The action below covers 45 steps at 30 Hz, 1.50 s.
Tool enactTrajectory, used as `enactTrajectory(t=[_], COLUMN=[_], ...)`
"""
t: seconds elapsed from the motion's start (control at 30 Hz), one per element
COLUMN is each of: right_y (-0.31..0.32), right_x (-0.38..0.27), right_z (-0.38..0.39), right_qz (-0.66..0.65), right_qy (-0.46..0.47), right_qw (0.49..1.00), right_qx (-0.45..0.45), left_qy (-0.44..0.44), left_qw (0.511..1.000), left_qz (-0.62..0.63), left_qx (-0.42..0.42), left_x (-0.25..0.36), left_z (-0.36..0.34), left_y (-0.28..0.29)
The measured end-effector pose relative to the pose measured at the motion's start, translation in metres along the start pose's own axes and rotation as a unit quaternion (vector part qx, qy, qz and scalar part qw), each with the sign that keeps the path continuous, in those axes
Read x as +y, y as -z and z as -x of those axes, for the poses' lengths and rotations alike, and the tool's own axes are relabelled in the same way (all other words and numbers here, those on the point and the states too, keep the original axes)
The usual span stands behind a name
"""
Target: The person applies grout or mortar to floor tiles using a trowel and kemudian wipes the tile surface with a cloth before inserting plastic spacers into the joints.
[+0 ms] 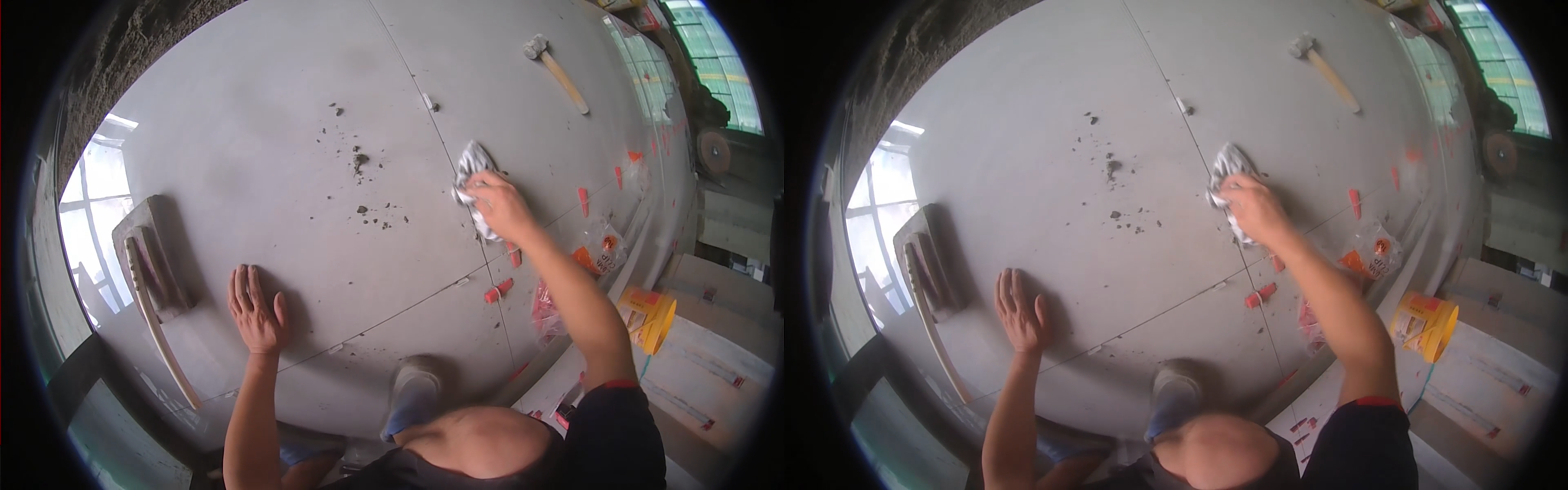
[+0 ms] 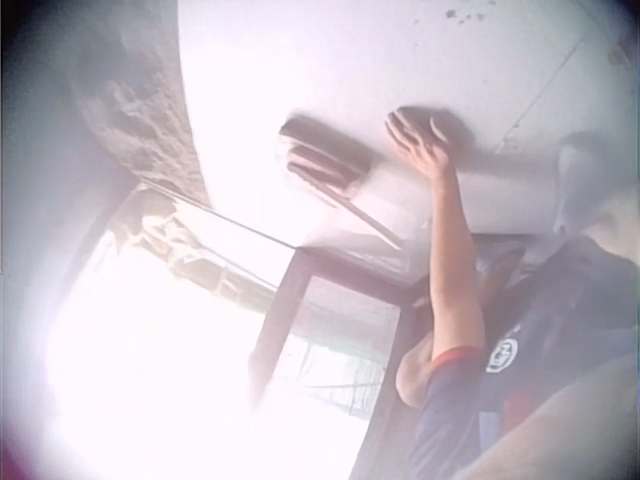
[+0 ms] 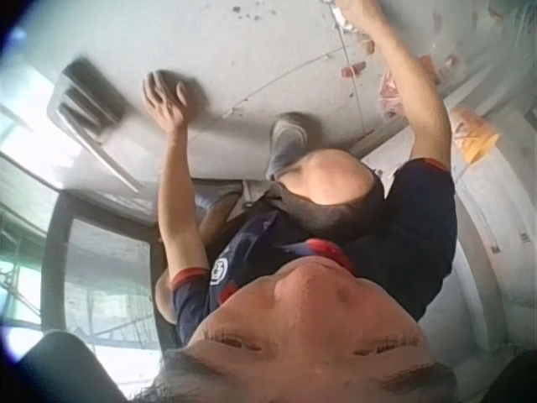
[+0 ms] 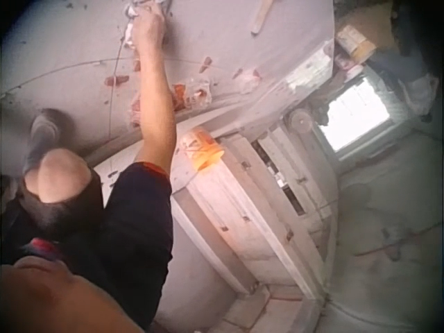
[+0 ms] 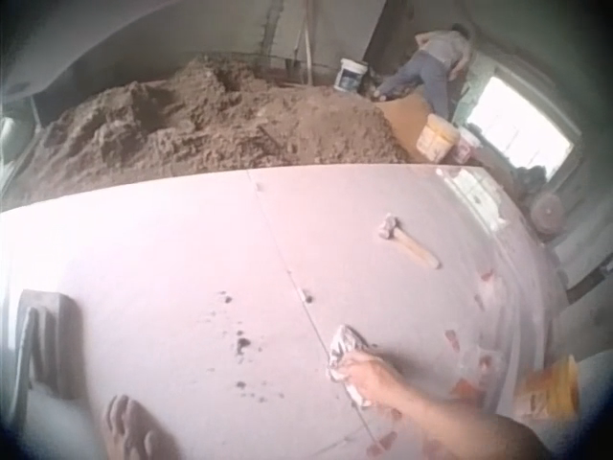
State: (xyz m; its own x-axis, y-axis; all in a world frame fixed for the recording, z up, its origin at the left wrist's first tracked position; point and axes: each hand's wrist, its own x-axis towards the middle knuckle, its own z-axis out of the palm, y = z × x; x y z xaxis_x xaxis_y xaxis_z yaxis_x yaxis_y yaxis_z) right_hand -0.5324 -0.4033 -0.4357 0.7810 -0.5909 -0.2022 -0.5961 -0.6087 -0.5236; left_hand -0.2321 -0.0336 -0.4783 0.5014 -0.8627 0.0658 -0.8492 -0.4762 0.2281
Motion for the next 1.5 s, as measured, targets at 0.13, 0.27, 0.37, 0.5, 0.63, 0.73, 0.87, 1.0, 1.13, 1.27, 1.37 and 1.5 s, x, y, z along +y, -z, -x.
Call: enactTrajectory(t=[0.13,0.27,0.37,0.5,0.63,0.73,0.87,1.0,1.13,1.27,1.37,1.5], right_y=[0.056,0.050,0.013,0.006,0.039,0.053,0.024,0.001,-0.003,0.003,0.017,0.002], right_x=[-0.005,0.007,0.017,0.008,-0.008,0.017,0.020,0.024,0.028,0.014,0.010,-0.010], right_z=[0.019,0.033,0.036,-0.003,-0.021,0.015,0.063,0.059,0.019,-0.044,-0.069,-0.033], right_qz=[-0.073,-0.032,-0.035,-0.007,-0.132,-0.049,0.110,0.138,0.155,0.140,0.080,0.088], right_qy=[-0.031,0.021,0.018,0.067,-0.050,0.017,0.127,0.185,0.220,0.196,0.093,0.121], right_qw=[0.997,0.997,0.997,0.998,0.984,0.996,0.986,0.972,0.963,0.968,0.974,0.969], right_qx=[-0.013,-0.067,-0.068,0.019,0.105,0.069,-0.007,-0.032,0.010,0.074,0.189,0.195], left_qy=[0.005,-0.001,0.004,-0.004,0.000,0.004,0.009,0.004,0.003,-0.003,0.004,0.015], left_qw=[1.000,1.000,1.000,1.000,1.000,1.000,1.000,1.000,1.000,1.000,0.999,0.999], left_qz=[0.005,0.000,0.002,0.003,-0.004,-0.005,-0.002,-0.002,-0.007,-0.015,-0.033,-0.028], left_qx=[0.000,0.008,0.005,0.002,0.000,0.005,-0.004,0.002,0.004,0.018,0.007,0.008], left_x=[-0.004,-0.005,0.000,0.001,-0.005,-0.006,0.000,0.000,0.002,0.001,0.000,-0.004], left_z=[0.003,0.003,-0.003,-0.003,0.001,0.003,0.000,-0.001,-0.003,-0.003,-0.003,0.000], left_y=[-0.004,-0.006,-0.001,-0.003,-0.004,-0.003,-0.002,-0.004,-0.003,-0.003,-0.003,-0.002])
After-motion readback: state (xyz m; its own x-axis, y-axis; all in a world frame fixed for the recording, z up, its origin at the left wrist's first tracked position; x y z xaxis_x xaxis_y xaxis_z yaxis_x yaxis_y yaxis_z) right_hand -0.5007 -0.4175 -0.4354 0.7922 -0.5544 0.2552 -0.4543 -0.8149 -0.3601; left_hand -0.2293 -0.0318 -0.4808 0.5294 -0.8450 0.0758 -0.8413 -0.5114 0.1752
